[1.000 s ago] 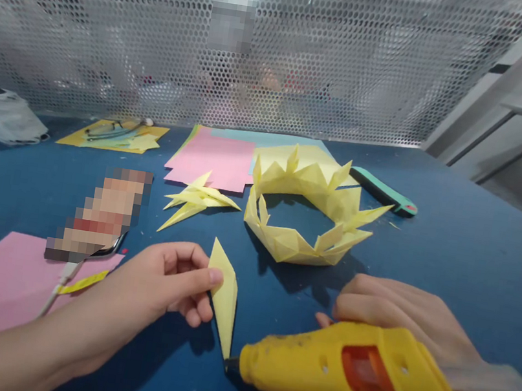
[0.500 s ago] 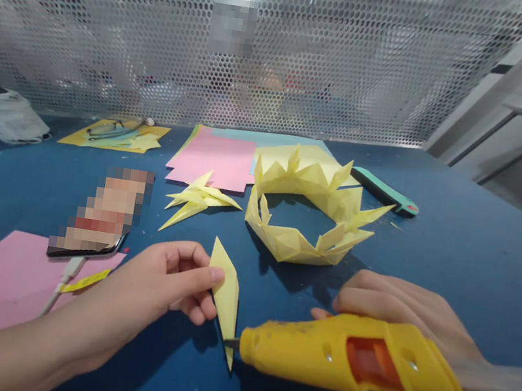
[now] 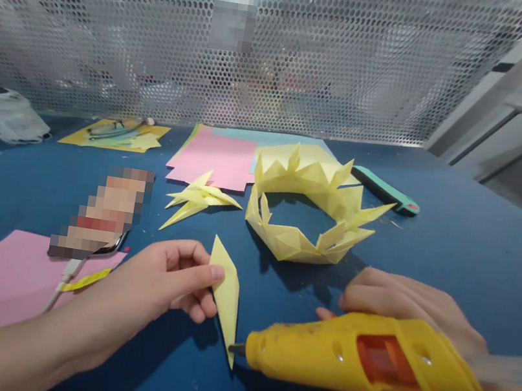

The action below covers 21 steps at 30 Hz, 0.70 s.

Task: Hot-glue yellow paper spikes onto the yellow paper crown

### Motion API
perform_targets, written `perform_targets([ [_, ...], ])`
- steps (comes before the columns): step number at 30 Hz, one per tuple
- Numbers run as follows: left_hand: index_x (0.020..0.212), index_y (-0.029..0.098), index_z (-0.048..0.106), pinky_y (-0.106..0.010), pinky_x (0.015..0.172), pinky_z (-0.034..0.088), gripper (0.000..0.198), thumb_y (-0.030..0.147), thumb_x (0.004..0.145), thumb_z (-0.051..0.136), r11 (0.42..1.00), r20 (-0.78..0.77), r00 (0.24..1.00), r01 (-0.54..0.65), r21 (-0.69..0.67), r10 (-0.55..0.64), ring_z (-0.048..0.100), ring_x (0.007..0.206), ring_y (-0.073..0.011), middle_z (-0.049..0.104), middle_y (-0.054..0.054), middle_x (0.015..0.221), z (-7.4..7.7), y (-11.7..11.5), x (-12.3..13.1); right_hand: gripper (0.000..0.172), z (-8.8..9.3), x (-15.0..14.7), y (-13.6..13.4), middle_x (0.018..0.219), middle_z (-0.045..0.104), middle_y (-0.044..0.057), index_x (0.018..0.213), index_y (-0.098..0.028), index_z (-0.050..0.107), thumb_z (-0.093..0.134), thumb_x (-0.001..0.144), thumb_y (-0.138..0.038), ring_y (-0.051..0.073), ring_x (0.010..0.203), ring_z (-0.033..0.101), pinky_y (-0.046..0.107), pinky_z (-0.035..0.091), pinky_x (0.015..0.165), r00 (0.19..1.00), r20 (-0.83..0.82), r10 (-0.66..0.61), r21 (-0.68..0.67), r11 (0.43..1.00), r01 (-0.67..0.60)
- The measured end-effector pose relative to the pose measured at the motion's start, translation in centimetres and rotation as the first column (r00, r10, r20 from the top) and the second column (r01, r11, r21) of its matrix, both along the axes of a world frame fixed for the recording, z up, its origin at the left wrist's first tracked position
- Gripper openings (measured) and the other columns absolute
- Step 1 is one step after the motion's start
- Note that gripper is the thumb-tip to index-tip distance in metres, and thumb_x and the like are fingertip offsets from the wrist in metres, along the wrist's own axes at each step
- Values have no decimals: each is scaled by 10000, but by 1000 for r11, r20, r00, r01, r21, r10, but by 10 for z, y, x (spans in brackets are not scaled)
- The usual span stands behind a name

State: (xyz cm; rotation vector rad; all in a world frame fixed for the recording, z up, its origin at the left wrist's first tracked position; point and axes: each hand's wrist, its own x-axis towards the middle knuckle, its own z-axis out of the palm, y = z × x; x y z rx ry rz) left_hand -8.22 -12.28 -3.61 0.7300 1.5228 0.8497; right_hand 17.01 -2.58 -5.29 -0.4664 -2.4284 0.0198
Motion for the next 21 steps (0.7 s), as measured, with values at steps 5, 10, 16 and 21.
perform_targets([
  [5, 662, 191, 580, -122, 533, 455, 263, 378, 778, 724, 1000, 12, 1000, -21, -9, 21, 566, 526, -52, 646, 45, 562, 1, 1, 0, 56, -4, 4, 3, 619, 557, -43, 883, -253, 434, 478, 917, -249, 109, 484, 532, 225, 441, 457, 999, 12, 52, -4, 999, -52],
  [10, 661, 196, 561, -114, 531, 453, 274, 378, 782, 725, 1000, 29, 999, -17, -20, 18, 548, 514, -46, 651, 50, 561, 3, 0, 1, 106, -5, 8, 4, 667, 585, -14, 927, -239, 458, 548, 884, -203, 127, 537, 544, 254, 451, 512, 998, 32, 56, 102, 993, -59],
  [16, 674, 192, 548, -109, 540, 454, 276, 370, 781, 731, 999, 69, 997, -37, -37, 39, 548, 522, -45, 649, 46, 564, 5, 3, 1, 179, -2, 27, 39, 716, 616, 10, 901, -242, 500, 563, 872, -407, 128, 589, 609, 238, 478, 542, 993, -99, -68, 181, 980, 85],
  [21, 676, 190, 563, -104, 542, 464, 281, 372, 749, 765, 998, 117, 991, -54, -39, 58, 558, 548, -49, 645, 41, 584, 4, 4, -3, 482, 15, 39, 74, 673, 580, -2, 951, -215, 488, 643, 686, -587, 158, 521, 554, 304, 456, 522, 735, -323, -596, -70, 789, 610],
])
